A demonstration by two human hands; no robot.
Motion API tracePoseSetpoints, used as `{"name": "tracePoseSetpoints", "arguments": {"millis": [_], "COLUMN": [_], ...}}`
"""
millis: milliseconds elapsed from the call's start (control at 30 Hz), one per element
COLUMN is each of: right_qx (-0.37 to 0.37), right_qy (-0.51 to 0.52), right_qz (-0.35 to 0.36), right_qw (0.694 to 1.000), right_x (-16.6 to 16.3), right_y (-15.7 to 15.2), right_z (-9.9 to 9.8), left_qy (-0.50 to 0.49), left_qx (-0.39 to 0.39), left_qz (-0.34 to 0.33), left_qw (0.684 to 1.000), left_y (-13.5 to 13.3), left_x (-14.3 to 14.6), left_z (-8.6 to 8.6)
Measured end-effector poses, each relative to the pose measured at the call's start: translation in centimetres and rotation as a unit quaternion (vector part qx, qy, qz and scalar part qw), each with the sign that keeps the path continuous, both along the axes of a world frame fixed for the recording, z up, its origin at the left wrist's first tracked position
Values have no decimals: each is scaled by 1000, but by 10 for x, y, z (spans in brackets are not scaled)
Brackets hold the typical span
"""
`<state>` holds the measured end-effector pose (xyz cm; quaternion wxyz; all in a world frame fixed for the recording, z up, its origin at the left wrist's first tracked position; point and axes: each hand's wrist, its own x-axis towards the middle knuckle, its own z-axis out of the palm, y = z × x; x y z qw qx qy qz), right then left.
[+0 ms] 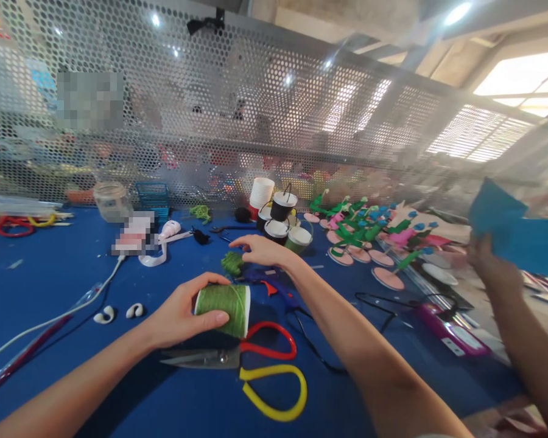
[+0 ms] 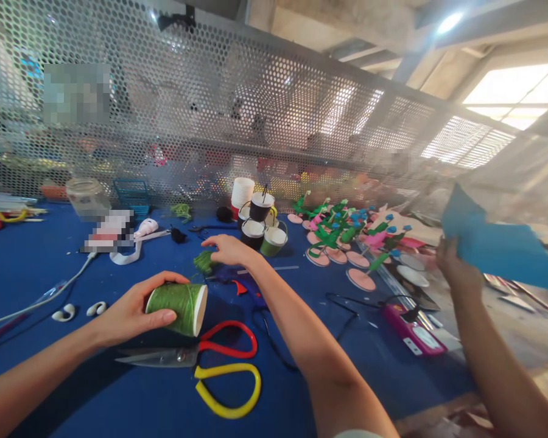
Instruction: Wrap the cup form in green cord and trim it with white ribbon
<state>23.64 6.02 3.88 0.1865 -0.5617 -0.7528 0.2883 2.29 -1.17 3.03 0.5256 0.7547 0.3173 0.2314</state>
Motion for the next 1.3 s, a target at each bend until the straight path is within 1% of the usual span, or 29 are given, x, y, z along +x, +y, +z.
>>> {"name": "tracePoseSetpoints", "arguments": {"millis": [100,167,233,333,433,533,600,700,833,900,967,1067,1133,1200,1300], "right_qx": [-35,-50,-61,-69,-84,-116,-139,-166,-176,-168,-154,-138,-132,-124,-101], "right_qy": [-32,-38,-27,31,130,253,333,430,517,543,559,559,542,514,454], "right_qz": [33,30,11,-34,-85,-129,-154,-188,-227,-241,-252,-264,-266,-261,-237], "right_qw": [998,998,998,997,984,952,920,867,807,786,774,774,786,808,853], "right_x": [-4,-8,-10,-7,-1,3,5,6,7,6,3,0,-2,-4,-8], "right_y": [5,10,16,21,22,22,23,26,34,38,42,44,42,35,16], "right_z": [-9,-13,-16,-17,-14,-10,-7,-4,-5,-6,-7,-8,-9,-9,-6], "left_qy": [-31,-62,-101,-166,-227,-279,-299,-307,-288,-263,-218,-131,-83,-52,-15], "left_qx": [4,5,-7,-45,-86,-98,-99,-105,-116,-126,-134,-114,-86,-59,-17], "left_qz": [20,50,87,148,205,237,242,234,190,150,97,30,15,19,40], "left_qw": [999,997,991,974,948,925,918,917,932,945,962,984,993,997,999], "left_y": [3,6,11,19,27,32,34,34,32,30,26,21,19,17,15], "left_x": [-4,-8,-12,-17,-20,-22,-22,-24,-25,-25,-25,-22,-19,-16,-12], "left_z": [1,2,4,5,4,5,5,4,2,2,3,3,3,3,3]}}
